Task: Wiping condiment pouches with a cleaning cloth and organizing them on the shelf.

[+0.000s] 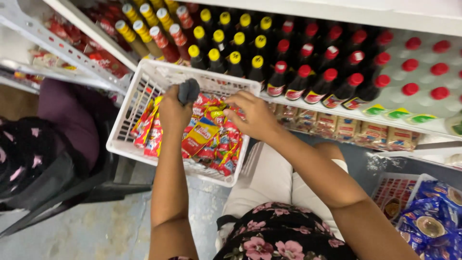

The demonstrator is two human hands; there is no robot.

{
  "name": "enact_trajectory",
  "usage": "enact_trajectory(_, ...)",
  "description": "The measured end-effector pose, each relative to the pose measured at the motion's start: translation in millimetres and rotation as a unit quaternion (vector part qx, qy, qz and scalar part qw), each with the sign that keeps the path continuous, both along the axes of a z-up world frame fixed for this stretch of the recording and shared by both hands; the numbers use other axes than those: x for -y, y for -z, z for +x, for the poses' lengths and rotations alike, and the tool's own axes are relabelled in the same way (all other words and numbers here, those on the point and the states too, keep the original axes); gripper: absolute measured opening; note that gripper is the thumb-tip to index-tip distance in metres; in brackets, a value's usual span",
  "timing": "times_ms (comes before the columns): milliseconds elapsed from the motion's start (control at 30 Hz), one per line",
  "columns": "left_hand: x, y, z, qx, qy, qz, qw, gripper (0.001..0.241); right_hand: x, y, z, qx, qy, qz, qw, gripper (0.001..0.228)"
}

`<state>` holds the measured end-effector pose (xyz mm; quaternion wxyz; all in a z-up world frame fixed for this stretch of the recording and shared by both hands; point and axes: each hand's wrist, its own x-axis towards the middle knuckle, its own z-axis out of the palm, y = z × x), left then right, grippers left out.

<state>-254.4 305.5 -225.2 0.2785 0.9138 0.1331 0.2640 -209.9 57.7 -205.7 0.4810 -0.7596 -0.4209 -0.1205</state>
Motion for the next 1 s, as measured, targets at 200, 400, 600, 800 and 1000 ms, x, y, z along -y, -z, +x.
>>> enact_trajectory(200, -30, 85, -22, -0.282, -0.04, -0.051, 0.957, 0.05, -58, 80, -3, -0.169, -0.05, -0.048, 0.983, 0.025)
enact_trajectory(400, -18, 89, -25, -0.408, 0.069, -0.042, 0.91, 0.054, -59, 91, -2, -0.212, -0.018, -0.048, 0.976, 0.024)
enact_trajectory(600, 11, 90, -19, -0.488, 0.047, 0.078, 0.868, 0.062, -56, 81, -7, -0.191, 0.01, -0.104, 0.976, 0.023)
enact_trajectory(800, 29, 103, -17, -0.526, 0.026, 0.128, 0.84, 0.067, -55, 80, -7, -0.187, 0.019, -0.13, 0.974, 0.028)
enact_trajectory(1000, 34, 79, -9, -0.534, 0.0, 0.121, 0.837, 0.072, -54, 80, -8, -0.183, 0.022, -0.13, 0.974, 0.028)
